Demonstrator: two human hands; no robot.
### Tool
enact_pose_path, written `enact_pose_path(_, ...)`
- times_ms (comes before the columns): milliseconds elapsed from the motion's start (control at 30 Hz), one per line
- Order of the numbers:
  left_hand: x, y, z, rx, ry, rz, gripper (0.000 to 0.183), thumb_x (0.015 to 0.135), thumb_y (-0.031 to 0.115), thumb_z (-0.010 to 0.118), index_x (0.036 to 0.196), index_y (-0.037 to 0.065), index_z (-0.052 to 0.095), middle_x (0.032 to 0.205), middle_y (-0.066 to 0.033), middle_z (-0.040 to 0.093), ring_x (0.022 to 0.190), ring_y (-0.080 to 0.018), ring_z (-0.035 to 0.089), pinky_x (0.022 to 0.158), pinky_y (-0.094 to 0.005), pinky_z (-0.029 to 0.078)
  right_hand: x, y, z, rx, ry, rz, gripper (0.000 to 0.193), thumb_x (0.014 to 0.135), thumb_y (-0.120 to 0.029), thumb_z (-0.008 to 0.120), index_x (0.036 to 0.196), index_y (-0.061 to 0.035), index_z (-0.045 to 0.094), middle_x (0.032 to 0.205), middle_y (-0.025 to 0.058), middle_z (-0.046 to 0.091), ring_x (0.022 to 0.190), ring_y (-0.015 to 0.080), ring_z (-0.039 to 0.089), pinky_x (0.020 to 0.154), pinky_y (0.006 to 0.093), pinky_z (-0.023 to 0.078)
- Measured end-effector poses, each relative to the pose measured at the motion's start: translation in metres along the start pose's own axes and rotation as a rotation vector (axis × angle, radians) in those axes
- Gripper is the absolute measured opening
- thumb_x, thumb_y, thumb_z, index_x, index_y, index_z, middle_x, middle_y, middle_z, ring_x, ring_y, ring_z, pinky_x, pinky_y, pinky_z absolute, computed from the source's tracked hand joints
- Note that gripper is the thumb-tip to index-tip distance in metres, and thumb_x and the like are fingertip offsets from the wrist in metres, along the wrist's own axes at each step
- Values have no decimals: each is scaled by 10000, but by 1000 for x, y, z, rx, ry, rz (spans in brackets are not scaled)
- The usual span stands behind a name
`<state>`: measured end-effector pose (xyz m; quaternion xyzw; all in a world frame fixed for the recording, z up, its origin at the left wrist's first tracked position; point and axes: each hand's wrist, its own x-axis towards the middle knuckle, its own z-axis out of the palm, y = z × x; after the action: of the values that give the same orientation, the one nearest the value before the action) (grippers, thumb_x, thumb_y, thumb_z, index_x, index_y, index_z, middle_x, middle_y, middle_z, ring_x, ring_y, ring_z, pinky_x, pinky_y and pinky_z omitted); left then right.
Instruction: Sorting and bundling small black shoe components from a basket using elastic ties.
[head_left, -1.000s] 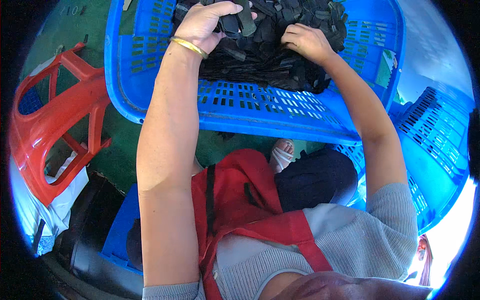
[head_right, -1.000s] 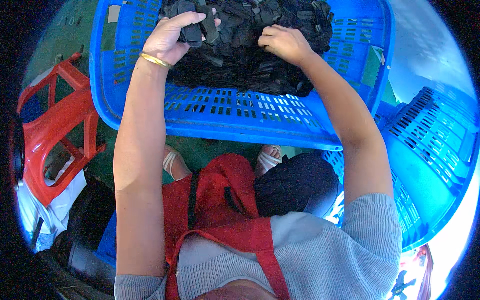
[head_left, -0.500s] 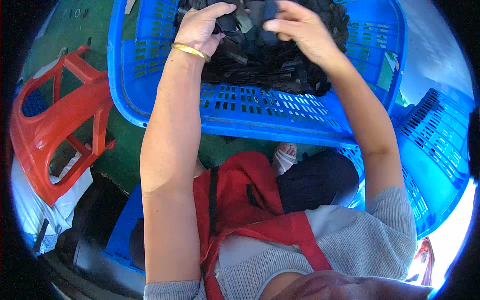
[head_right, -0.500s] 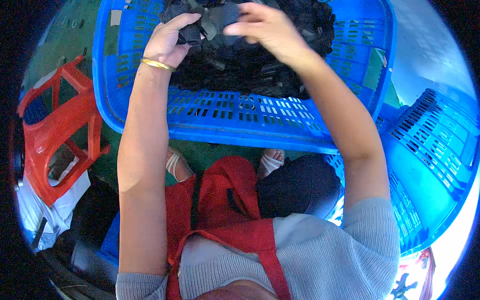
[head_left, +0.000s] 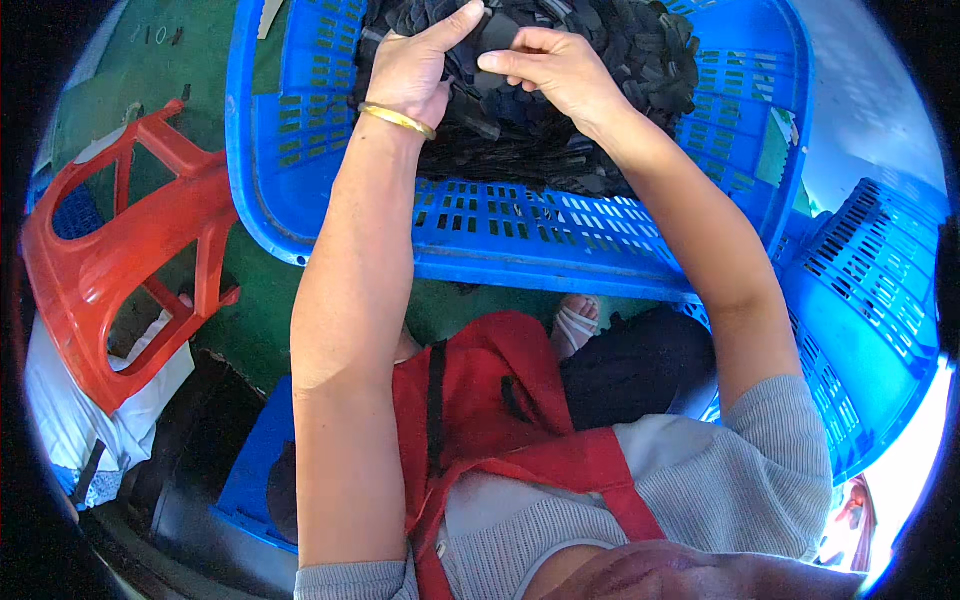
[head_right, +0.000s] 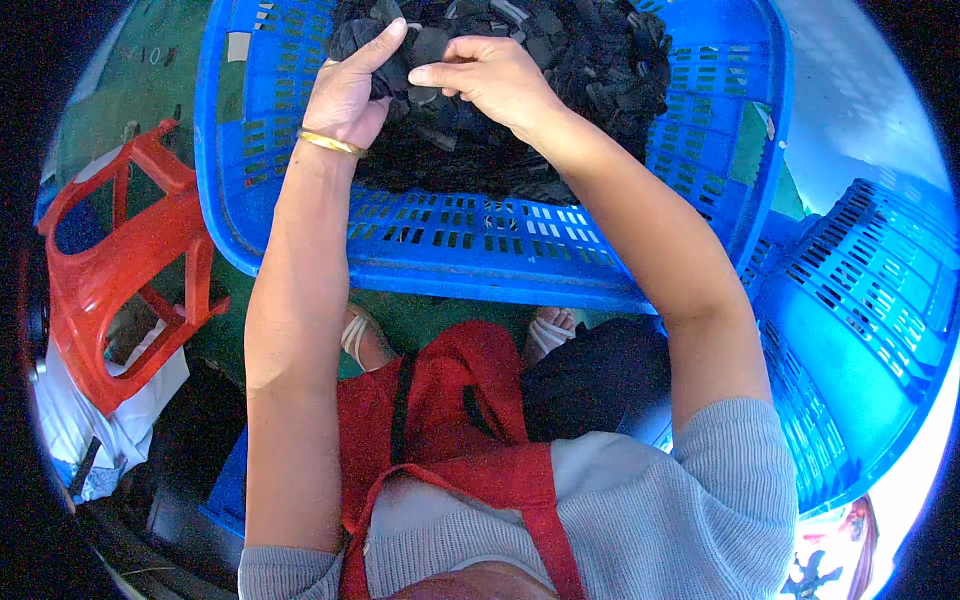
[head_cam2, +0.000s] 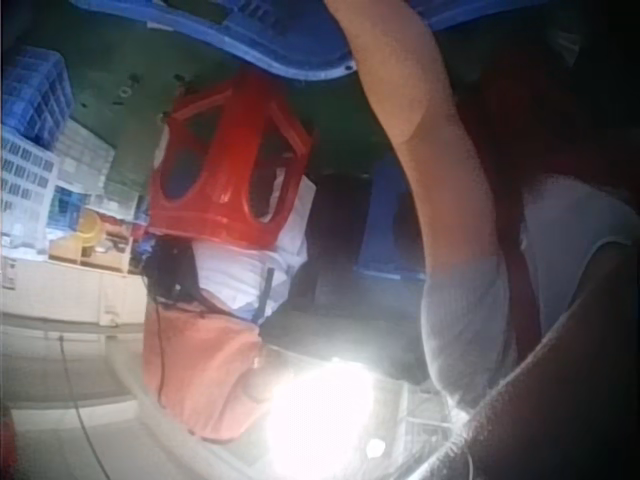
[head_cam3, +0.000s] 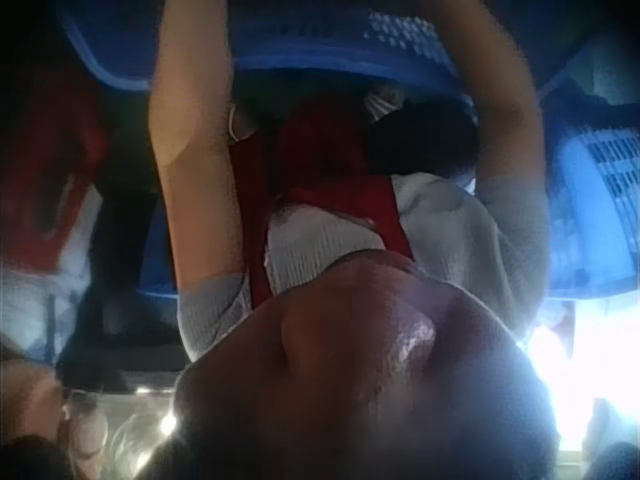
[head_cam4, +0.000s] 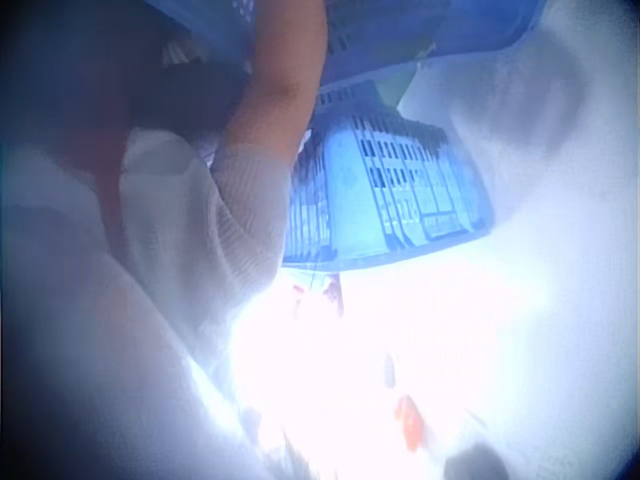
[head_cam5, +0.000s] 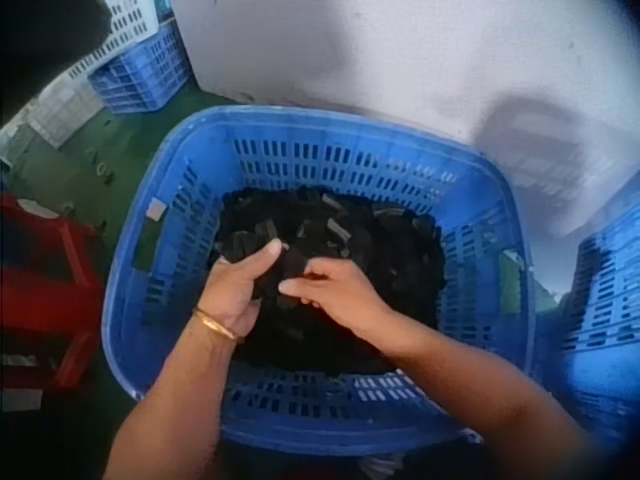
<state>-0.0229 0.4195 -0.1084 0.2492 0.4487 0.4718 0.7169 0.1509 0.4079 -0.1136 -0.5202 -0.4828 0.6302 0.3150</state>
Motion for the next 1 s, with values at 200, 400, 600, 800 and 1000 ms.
enact_pose_path(200, 10, -2, -9, -204, 142, 0, 267, 871, 194, 702, 1075, 37, 634, 1017, -83, 670, 966, -219, 647, 850, -392, 519, 0, 1, -17, -5, 7, -12, 185, 824, -269, 745, 847, -93, 692, 771, -33, 614, 686, 45, 503, 618, 204, 392)
enact_pose_path(400, -2, 4, 2, -16, 29, -39, 283, 858, 213, 718, 1084, 66, 631, 1022, -80, 662, 962, -224, 649, 845, -431, 546, 11, -36, -4, -209, -12, -116, 277, 821, -212, 730, 850, 53, 654, 732, 93, 638, 678, 177, 624, 653, 308, 500)
enact_pose_path(600, -13, 20, 11, -47, 108, -110, 145, 851, 54, 649, 971, -28, 655, 961, -131, 668, 897, -249, 661, 792, -363, 571, 27, -48, -14, -298, -307, -148, 233, 798, -206, 731, 840, 18, 683, 756, 136, 684, 661, 188, 650, 634, 314, 510)
enact_pose_path(800, -7, 17, 10, -168, 268, -71, 126, 847, 70, 647, 901, -42, 629, 904, -140, 638, 854, -272, 649, 788, -424, 589, 31, 61, -66, -1421, -189, -869, 429, 680, -167, 792, 1086, -145, 654, 1030, -18, 632, 944, 179, 606, 776, 331, 508)
enact_pose_path(1000, -6, 20, 6, -157, 280, -98, 167, 850, 89, 661, 932, -50, 618, 909, -145, 633, 864, -269, 649, 767, -406, 595, 22, 77, -74, -1337, -101, -661, 454, 729, -172, 744, 1158, -169, 595, 986, 22, 642, 974, 246, 608, 810, 367, 517)
